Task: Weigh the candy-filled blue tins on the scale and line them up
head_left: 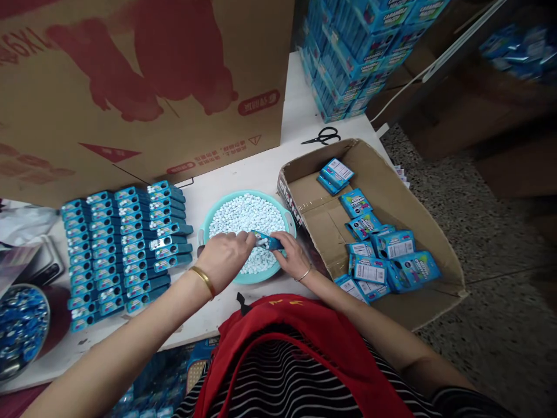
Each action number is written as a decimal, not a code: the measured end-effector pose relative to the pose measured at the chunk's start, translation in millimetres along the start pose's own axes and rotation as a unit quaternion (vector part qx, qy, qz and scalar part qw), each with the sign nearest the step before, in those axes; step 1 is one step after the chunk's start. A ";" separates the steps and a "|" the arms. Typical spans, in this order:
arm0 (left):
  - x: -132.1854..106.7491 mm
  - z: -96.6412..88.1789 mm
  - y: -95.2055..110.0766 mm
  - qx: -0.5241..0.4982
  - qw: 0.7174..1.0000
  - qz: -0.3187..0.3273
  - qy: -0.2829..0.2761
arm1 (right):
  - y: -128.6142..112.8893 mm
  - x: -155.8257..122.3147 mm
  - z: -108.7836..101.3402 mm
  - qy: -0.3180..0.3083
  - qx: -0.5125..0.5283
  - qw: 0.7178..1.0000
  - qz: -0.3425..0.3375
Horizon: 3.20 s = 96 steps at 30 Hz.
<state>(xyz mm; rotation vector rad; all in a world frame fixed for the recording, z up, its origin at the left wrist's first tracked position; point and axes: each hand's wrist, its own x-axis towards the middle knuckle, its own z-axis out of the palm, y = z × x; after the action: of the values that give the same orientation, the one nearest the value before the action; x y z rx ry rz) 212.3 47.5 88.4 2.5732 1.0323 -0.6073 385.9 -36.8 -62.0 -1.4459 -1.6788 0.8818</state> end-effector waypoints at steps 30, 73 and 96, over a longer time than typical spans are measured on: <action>23.1 113.1 -76.2 -0.329 0.939 0.010 0.104 | -3.5 -13.4 -16.0 -0.021 0.029 0.998 0.044; 2.0 92.7 -88.0 -0.144 0.983 -0.103 -0.050 | 14.9 -0.3 4.8 -0.027 0.095 0.995 0.017; 33.3 124.7 -69.8 -0.346 0.932 0.042 0.103 | 6.8 -16.6 -5.0 -0.041 0.085 0.995 0.045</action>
<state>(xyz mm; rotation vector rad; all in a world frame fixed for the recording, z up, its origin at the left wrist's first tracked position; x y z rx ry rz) 150.9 62.6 -43.9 2.0522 0.9664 0.0657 395.0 -52.3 -67.1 -1.3941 -1.5666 1.1191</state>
